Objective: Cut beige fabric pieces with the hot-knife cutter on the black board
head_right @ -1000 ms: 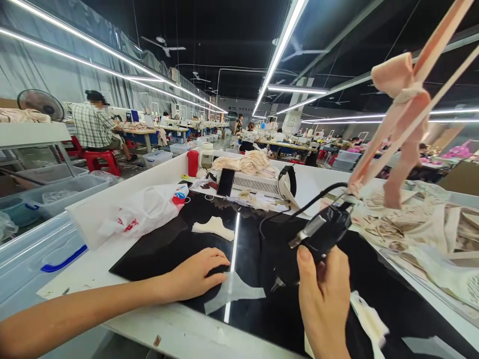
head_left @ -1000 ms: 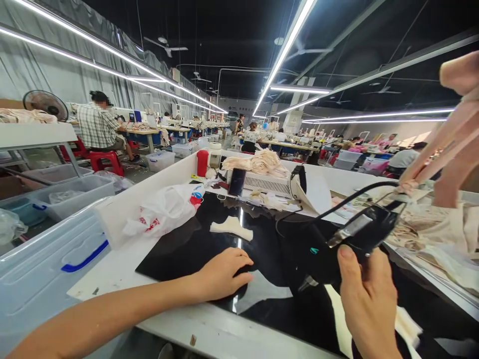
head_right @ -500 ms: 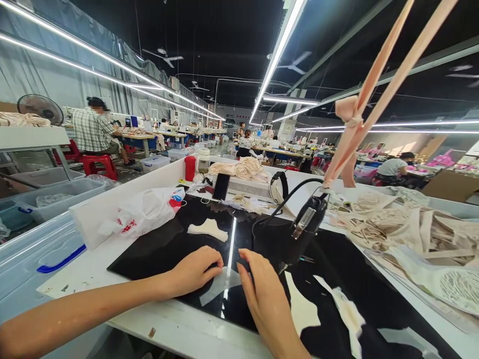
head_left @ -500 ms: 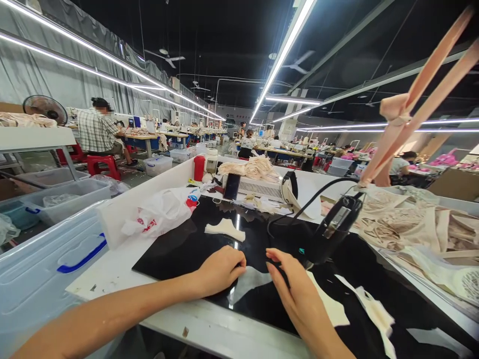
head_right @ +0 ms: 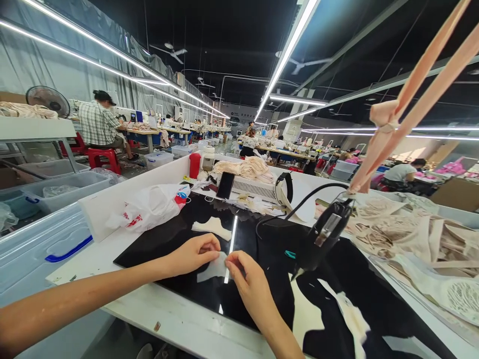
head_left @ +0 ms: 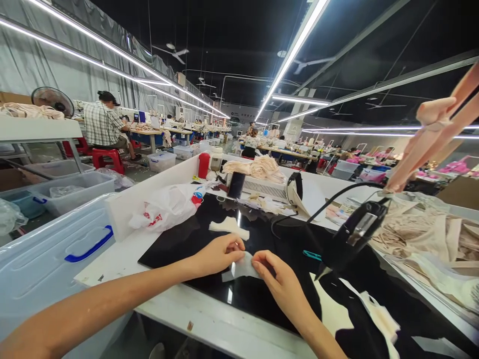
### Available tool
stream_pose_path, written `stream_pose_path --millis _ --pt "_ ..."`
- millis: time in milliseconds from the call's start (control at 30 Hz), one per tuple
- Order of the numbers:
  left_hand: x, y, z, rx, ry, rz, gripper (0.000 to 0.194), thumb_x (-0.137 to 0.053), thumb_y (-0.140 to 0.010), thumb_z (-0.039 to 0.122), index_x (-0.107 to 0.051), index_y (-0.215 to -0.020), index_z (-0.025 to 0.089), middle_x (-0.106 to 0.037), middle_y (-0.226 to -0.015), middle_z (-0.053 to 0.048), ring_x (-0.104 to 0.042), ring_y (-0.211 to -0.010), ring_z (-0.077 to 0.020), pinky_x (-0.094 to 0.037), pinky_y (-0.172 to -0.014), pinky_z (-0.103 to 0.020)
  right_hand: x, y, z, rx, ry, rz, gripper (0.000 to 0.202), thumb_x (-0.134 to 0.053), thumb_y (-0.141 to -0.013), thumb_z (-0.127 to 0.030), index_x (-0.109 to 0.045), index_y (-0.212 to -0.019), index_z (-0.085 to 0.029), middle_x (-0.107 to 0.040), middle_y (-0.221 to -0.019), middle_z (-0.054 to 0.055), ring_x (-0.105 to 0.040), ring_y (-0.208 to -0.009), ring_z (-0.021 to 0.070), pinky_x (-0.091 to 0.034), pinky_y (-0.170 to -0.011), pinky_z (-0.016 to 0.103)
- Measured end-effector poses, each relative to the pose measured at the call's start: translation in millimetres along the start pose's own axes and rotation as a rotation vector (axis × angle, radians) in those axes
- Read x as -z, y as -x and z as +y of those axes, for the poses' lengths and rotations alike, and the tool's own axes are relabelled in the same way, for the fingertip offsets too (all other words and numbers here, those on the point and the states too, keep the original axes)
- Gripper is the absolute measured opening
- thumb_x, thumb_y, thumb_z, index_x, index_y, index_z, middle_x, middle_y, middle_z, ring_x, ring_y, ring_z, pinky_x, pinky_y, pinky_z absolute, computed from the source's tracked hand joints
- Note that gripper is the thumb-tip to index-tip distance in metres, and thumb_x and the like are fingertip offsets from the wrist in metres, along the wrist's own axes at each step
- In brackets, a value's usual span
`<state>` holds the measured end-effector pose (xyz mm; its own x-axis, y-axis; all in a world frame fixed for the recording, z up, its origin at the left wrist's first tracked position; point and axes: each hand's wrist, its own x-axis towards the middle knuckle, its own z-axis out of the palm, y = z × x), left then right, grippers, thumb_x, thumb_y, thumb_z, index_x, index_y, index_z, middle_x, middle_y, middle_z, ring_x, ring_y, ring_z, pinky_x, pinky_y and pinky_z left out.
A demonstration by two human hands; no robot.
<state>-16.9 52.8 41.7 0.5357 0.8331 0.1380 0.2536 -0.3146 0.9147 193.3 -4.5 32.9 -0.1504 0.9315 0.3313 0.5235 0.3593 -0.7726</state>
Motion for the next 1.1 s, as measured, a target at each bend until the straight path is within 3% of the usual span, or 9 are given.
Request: stream_pose_path --millis 133,267,400,567,767,1100 --pt "2.3 -2 -12 0.061 0.128 0.032 0.033 -0.07 -0.086 0.027 -0.059 -0.116 0.019 -0.063 -0.08 0.004 -0.065 -0.073 -0.0137 -0.049 -0.071 -0.026 -5 -12 8 0.007 0.005 0.048 0.031 -0.059 -0.099 -0.051 -0.073 -0.092 -0.024 -0.068 -0.082 0.001 -0.059 -0.071 0.0187 -0.046 -0.065 0.029" --pt "9.5 -8 -21 0.079 0.151 0.129 0.038 -0.067 -0.087 0.028 -0.056 -0.122 0.019 -0.062 -0.082 0.004 -0.064 -0.067 -0.012 -0.048 -0.065 -0.025 -13 -30 14 0.034 0.015 0.099 0.041 -0.057 -0.099 -0.06 -0.077 -0.095 -0.023 -0.07 -0.084 0.003 -0.059 -0.067 0.0188 -0.047 -0.06 0.03" --pt "25.9 -32 -27 0.038 0.08 0.256 0.04 -0.066 -0.087 0.025 -0.055 -0.125 0.019 -0.064 -0.089 0.002 -0.062 -0.069 -0.0114 -0.046 -0.064 -0.023 -22 -59 15 0.071 0.063 0.163 0.044 -0.054 -0.1 -0.06 -0.078 -0.098 -0.023 -0.07 -0.086 0.004 -0.062 -0.072 0.0205 -0.049 -0.066 0.031" --pt "47.1 -67 -33 -0.03 -0.096 0.333 0.035 -0.064 -0.089 0.024 -0.059 -0.124 0.019 -0.068 -0.094 -0.001 -0.064 -0.08 -0.0163 -0.051 -0.077 -0.029 -31 -98 20 0.089 0.187 0.215 0.039 -0.049 -0.103 -0.051 -0.078 -0.102 -0.024 -0.074 -0.098 0.007 -0.067 -0.088 0.0244 -0.049 -0.08 0.036" --pt "52.4 -80 -48 -0.053 -0.33 0.281 0.033 -0.06 -0.089 0.017 -0.063 -0.122 0.021 -0.071 -0.098 -0.001 -0.067 -0.087 -0.02 -0.053 -0.091 -0.034 -42 -119 36 0.081 0.379 0.171 0.03 -0.05 -0.102 -0.035 -0.078 -0.098 -0.023 -0.074 -0.094 0.007 -0.066 -0.096 0.0273 -0.045 -0.085 0.037" --pt "47.7 -84 -65 -0.073 -0.568 0.207 0.035 -0.058 -0.094 0.015 -0.062 -0.13 0.019 -0.069 -0.113 -0.007 -0.067 -0.106 -0.0249 -0.051 -0.101 -0.039 -54 -116 53 0.061 0.601 0.108 0.024 -0.055 -0.102 -0.028 -0.078 -0.099 -0.023 -0.074 -0.095 0.007 -0.063 -0.091 0.0253 -0.04 -0.079 0.035"
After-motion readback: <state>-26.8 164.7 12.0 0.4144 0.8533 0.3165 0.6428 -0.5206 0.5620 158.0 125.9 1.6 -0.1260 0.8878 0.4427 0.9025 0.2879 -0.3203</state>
